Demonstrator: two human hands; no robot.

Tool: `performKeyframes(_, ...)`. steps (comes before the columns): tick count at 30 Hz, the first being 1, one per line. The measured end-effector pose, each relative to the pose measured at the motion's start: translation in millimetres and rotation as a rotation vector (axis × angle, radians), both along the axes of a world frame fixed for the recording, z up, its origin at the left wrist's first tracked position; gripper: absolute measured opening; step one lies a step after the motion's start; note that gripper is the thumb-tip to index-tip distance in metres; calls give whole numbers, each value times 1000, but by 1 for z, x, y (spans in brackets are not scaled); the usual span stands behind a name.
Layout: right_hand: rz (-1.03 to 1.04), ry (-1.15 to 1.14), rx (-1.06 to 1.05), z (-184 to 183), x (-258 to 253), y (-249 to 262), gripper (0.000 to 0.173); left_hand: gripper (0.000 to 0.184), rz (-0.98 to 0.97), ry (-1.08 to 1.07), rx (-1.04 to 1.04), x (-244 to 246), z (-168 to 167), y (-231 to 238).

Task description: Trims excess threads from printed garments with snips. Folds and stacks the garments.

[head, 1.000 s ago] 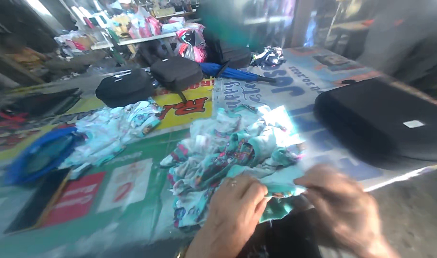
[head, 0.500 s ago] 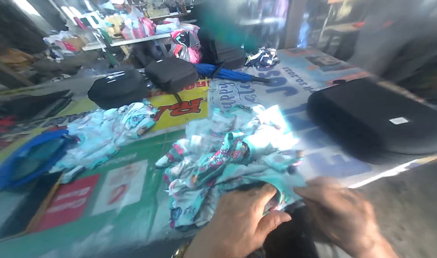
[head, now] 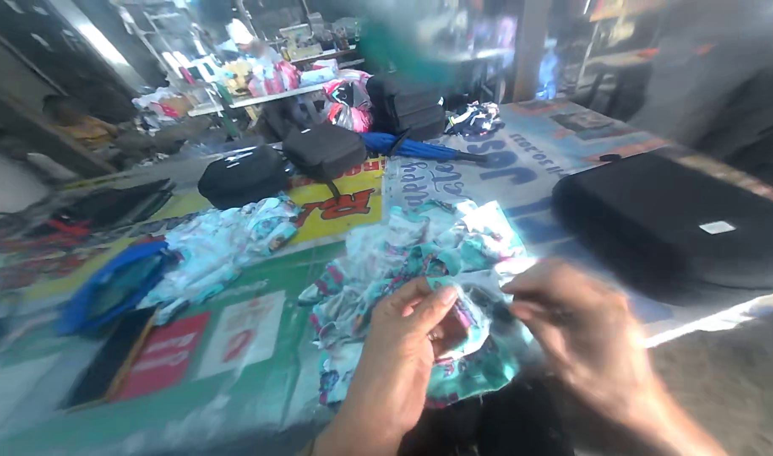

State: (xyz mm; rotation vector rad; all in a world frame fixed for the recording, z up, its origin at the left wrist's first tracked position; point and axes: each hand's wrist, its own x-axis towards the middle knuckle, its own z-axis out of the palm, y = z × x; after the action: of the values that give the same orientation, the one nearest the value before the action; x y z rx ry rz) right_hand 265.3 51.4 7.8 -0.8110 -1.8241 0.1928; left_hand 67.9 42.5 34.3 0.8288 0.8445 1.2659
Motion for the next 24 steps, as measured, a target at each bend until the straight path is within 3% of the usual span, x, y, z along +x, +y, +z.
performKeyframes(3,54,45,-61,-6,-12,-12,43,16,51,-84,-16,2,-4,-6)
performKeyframes(7,73,68,-41,-15,-22,-13,18,12,66,-70,88,5,-16,-13)
performKeyframes(11,7,13,41,-13,-18,-17,14,8,88,5,190,8,-25,-19)
performKeyframes(15,54,-46,-41,-11,-14,-35,11,11,113,-98,144,13,-32,-23)
performKeyframes(18,110,-49,-167,-11,-11,-49,18,15,126,-213,85,15,-34,-22)
performKeyframes(21,1,-68,-280,-12,-5,-56,39,15,145,-297,61,14,-34,-20)
performKeyframes(24,-47,-21,-281,-21,-3,-50,33,17,171,-330,28,13,-34,-18)
